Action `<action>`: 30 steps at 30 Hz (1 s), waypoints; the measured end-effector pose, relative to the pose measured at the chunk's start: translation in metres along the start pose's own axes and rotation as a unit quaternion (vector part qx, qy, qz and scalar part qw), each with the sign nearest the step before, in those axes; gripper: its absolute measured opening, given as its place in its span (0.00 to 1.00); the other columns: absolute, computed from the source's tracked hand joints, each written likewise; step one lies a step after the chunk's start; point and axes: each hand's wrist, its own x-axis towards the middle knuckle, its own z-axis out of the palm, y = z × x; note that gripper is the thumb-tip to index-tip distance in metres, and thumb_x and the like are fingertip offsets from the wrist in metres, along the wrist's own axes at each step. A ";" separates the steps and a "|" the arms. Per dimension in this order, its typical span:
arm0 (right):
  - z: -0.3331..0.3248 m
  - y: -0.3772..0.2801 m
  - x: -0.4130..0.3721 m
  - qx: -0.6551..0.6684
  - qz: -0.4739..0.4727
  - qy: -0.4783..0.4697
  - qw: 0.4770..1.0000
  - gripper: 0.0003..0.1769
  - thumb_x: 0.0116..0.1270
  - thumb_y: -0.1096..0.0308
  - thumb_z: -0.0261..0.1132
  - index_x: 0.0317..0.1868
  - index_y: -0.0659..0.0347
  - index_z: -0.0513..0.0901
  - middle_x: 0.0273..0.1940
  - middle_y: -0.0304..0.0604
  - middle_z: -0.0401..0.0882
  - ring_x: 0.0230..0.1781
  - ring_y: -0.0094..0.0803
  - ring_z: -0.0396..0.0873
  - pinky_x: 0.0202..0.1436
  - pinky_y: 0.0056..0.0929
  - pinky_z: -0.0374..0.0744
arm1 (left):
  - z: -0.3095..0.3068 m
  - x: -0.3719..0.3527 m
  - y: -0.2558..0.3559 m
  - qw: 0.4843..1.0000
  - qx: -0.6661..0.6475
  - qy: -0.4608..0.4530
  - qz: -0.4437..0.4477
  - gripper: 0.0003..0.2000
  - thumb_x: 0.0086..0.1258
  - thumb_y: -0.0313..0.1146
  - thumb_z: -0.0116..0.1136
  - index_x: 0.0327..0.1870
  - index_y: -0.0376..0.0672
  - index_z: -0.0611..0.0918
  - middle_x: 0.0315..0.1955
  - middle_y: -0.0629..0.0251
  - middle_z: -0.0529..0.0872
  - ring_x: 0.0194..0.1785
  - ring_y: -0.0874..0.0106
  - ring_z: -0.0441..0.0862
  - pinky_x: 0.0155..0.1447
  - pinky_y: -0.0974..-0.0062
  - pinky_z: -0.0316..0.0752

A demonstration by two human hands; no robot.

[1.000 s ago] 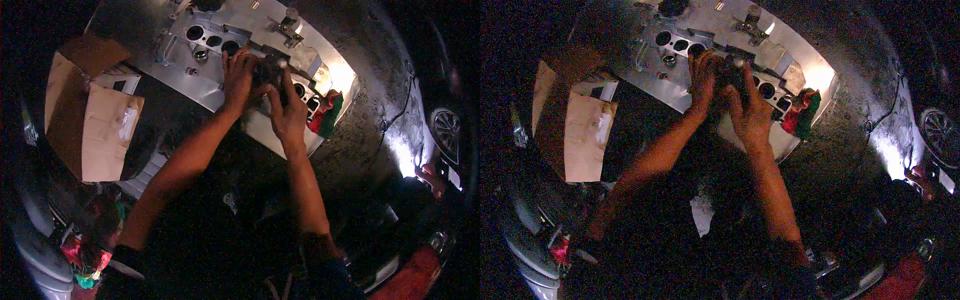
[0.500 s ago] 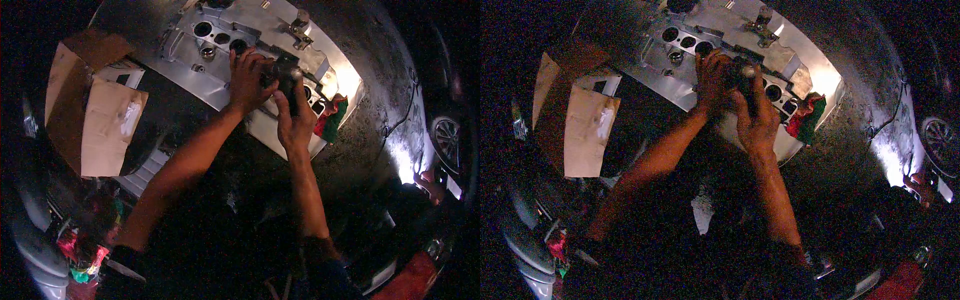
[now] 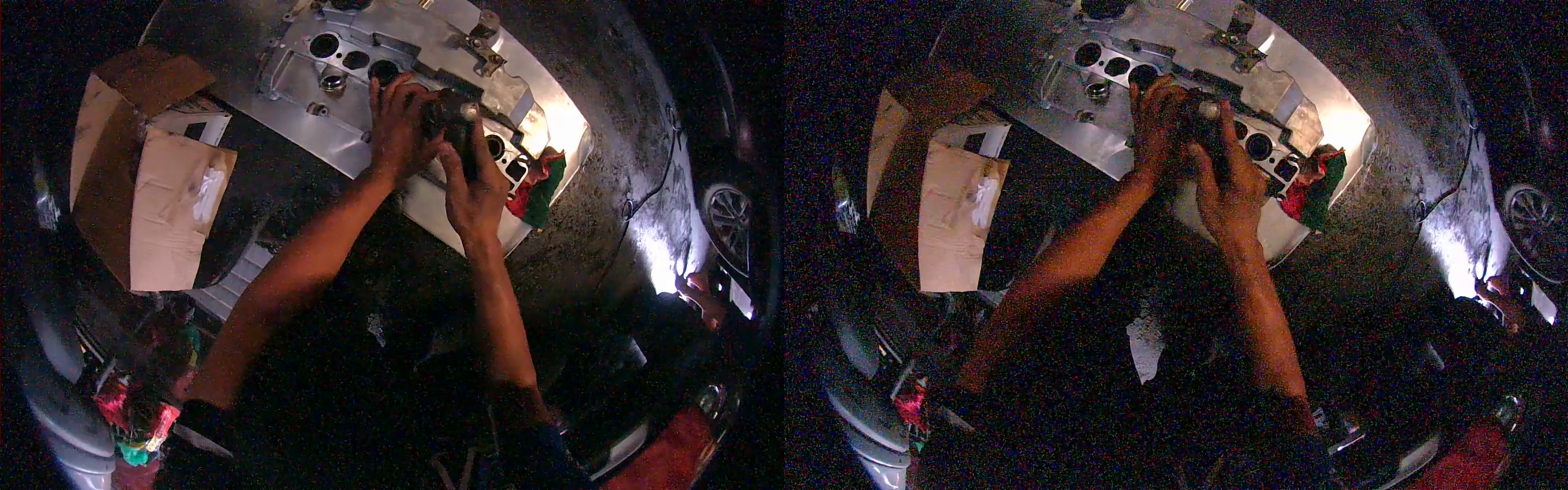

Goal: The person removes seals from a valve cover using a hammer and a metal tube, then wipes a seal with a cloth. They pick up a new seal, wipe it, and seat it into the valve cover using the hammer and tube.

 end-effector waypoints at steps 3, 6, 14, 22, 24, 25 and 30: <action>-0.001 -0.002 0.001 -0.026 -0.001 0.005 1.000 0.39 0.77 0.54 0.68 0.83 0.52 0.65 0.56 0.58 0.89 0.53 0.51 0.90 0.56 0.44 0.85 | 0.001 0.000 -0.001 1.000 -0.004 0.002 -0.002 0.30 0.56 0.46 0.75 0.61 0.50 0.80 0.58 0.60 0.76 0.77 0.52 0.65 0.84 0.32 0.39; -0.003 -0.004 0.003 -0.022 0.049 -0.008 0.999 0.39 0.78 0.55 0.68 0.83 0.53 0.65 0.59 0.59 0.87 0.56 0.51 0.89 0.59 0.43 0.84 | 0.001 0.000 0.000 1.000 -0.009 0.012 -0.004 0.28 0.57 0.47 0.75 0.60 0.50 0.82 0.58 0.60 0.77 0.77 0.52 0.66 0.85 0.33 0.40; 0.003 0.006 0.003 -0.020 0.040 0.013 0.999 0.38 0.77 0.55 0.70 0.81 0.59 0.69 0.50 0.50 0.88 0.42 0.33 0.83 0.48 0.33 0.82 | 0.000 0.002 -0.002 0.999 -0.032 0.010 -0.009 0.27 0.57 0.46 0.75 0.58 0.50 0.84 0.56 0.61 0.79 0.76 0.54 0.68 0.85 0.35 0.41; 0.006 0.003 0.004 -0.042 0.022 -0.010 0.999 0.39 0.78 0.51 0.66 0.84 0.48 0.64 0.55 0.58 0.89 0.54 0.52 0.90 0.57 0.43 0.85 | 0.013 -0.003 -0.015 1.000 0.023 -0.012 -0.015 0.29 0.53 0.46 0.76 0.58 0.49 0.84 0.58 0.60 0.80 0.77 0.56 0.66 0.86 0.37 0.41; 0.001 -0.001 0.006 -0.048 0.029 -0.023 0.998 0.39 0.77 0.52 0.67 0.84 0.49 0.64 0.53 0.58 0.90 0.52 0.51 0.90 0.56 0.44 0.85 | 0.014 -0.003 -0.016 0.999 0.025 -0.016 -0.023 0.30 0.52 0.47 0.76 0.58 0.48 0.84 0.58 0.60 0.80 0.77 0.56 0.66 0.86 0.37 0.41; -0.001 -0.003 0.006 -0.046 0.011 -0.009 0.999 0.40 0.77 0.52 0.67 0.84 0.49 0.64 0.53 0.58 0.89 0.52 0.50 0.90 0.56 0.44 0.86 | 0.014 -0.002 -0.015 0.999 0.026 -0.011 -0.020 0.31 0.51 0.48 0.76 0.58 0.47 0.83 0.58 0.60 0.80 0.77 0.56 0.66 0.86 0.37 0.41; -0.007 -0.010 0.003 0.001 -0.034 0.056 0.998 0.39 0.77 0.51 0.67 0.84 0.49 0.65 0.54 0.59 0.89 0.50 0.48 0.91 0.54 0.44 0.86 | 0.006 -0.004 0.000 1.000 -0.004 0.028 -0.002 0.34 0.51 0.55 0.76 0.58 0.45 0.82 0.59 0.59 0.79 0.78 0.55 0.66 0.86 0.37 0.40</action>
